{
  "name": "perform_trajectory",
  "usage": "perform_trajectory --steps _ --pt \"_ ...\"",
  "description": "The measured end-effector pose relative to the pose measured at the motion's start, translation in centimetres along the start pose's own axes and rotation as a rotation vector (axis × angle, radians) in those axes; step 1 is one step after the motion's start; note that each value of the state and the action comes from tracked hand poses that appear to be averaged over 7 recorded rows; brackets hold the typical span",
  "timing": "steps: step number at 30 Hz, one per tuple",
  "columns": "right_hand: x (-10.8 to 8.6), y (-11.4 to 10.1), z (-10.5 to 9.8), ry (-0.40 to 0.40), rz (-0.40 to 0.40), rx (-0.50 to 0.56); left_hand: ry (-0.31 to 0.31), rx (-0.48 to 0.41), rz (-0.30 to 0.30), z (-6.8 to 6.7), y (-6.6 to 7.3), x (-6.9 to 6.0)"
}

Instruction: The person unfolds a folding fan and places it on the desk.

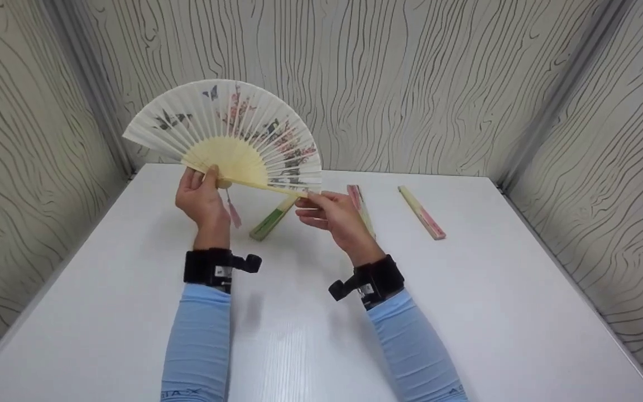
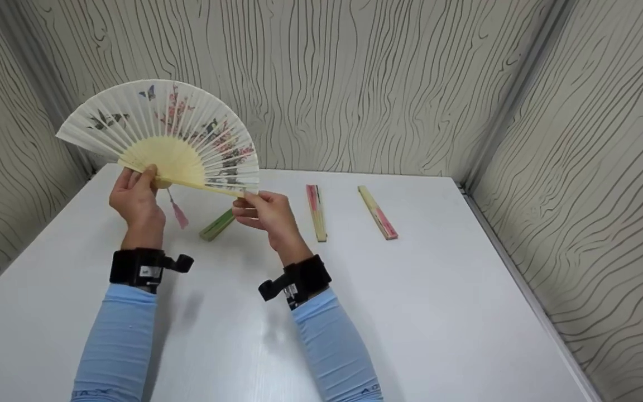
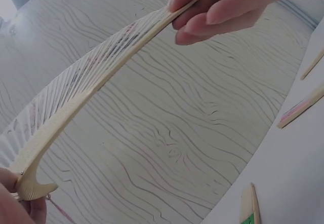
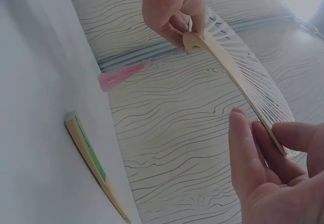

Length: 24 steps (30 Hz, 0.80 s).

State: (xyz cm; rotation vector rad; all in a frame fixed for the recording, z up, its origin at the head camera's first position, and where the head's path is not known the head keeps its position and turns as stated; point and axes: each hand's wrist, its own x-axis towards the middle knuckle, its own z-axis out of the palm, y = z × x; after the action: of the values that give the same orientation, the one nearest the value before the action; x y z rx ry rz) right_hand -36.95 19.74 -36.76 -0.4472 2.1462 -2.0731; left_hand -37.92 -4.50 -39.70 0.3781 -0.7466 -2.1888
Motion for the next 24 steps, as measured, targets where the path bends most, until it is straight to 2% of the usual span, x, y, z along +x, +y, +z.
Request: perform_trajectory --steps 3,6,11,14,17,20,22,24 --pt "0.8 -1.1 -1.8 -0.151 0.056 -0.103 0.072 -0.036 -0.020 1.0 0.0 -0.5" --pt "0.7 -0.5 -0.3 -0.241 0.089 -0.147 0.098 -0.063 -0.027 0.1 0.9 0.7" --pt "0.4 1.1 2.5 -0.348 0.149 -0.111 0.097 -0.013 0.013 -1.2 2.9 2.5" --pt "0.2 2.2 4.2 -0.393 0.205 -0.024 0.100 0.072 0.042 -2.2 4.2 3.6" --pt "0.0 3.2 6.5 -0.421 0.251 0.077 0.112 0.193 0.042 -3.1 5.9 5.3" --pt "0.3 4.2 9.1 -0.435 0.292 0.145 0.112 0.350 -0.004 -3.7 7.2 7.5" --pt "0.7 4.9 10.8 -0.421 0.327 0.164 0.108 0.485 -0.032 -4.4 7.1 9.1" --pt "1.3 6.0 12.0 -0.399 0.356 0.171 0.093 0.627 -0.057 -5.2 6.1 10.5"
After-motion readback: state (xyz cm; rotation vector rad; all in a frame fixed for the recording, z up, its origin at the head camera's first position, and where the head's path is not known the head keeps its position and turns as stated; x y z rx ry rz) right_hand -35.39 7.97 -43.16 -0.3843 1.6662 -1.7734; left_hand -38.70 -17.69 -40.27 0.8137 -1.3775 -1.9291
